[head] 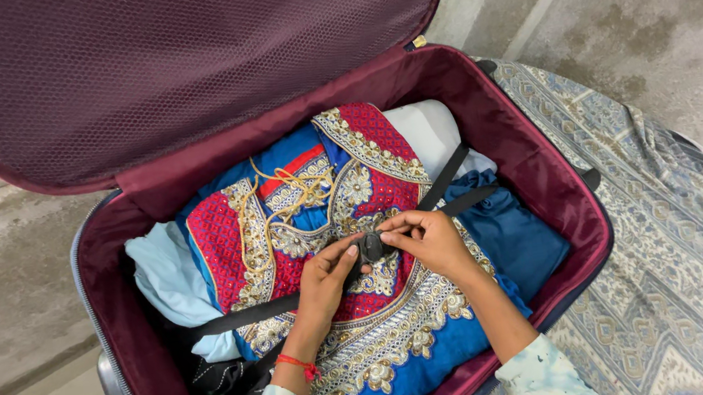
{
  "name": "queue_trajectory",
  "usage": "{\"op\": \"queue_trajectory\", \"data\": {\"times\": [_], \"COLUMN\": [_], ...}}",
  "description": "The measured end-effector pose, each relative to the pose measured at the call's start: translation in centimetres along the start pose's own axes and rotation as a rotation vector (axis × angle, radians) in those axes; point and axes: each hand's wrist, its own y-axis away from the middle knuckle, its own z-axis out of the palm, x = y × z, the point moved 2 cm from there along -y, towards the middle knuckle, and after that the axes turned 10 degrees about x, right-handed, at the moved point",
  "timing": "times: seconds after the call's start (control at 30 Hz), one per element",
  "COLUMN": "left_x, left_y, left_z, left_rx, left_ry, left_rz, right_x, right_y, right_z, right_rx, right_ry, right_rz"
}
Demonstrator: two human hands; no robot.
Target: The person fastens the internal buckle straps of a suitcase over a blue and red embroidered garment and other folded clothes by snapping the buckle pieces together.
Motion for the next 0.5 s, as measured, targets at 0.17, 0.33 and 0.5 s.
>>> {"op": "queue_trajectory", "data": {"times": [0.17,0.33,0.5], "left_x": [-0.1,-0.2,1.1], "left_y": [-0.1,-0.3,0.0], "left_z": [0.0,-0.3,0.0], "left_rx": [0.003,0.071,0.058], "left_ry": [0.016,0.007,-0.029], "left_rz": [-0.017,-0.041,-0.029], "right_x": [0.5,1.9,2.1], "right_y": [0.1,-0.4,-0.6], "right_z": [-0.1,-1.2,-1.9], "right_rx": [-0.007,0.022,0.168], "right_ry": [-0.079,-0.145,-0.416], "right_rz": [-0.007,-0.037,-0.096]}}
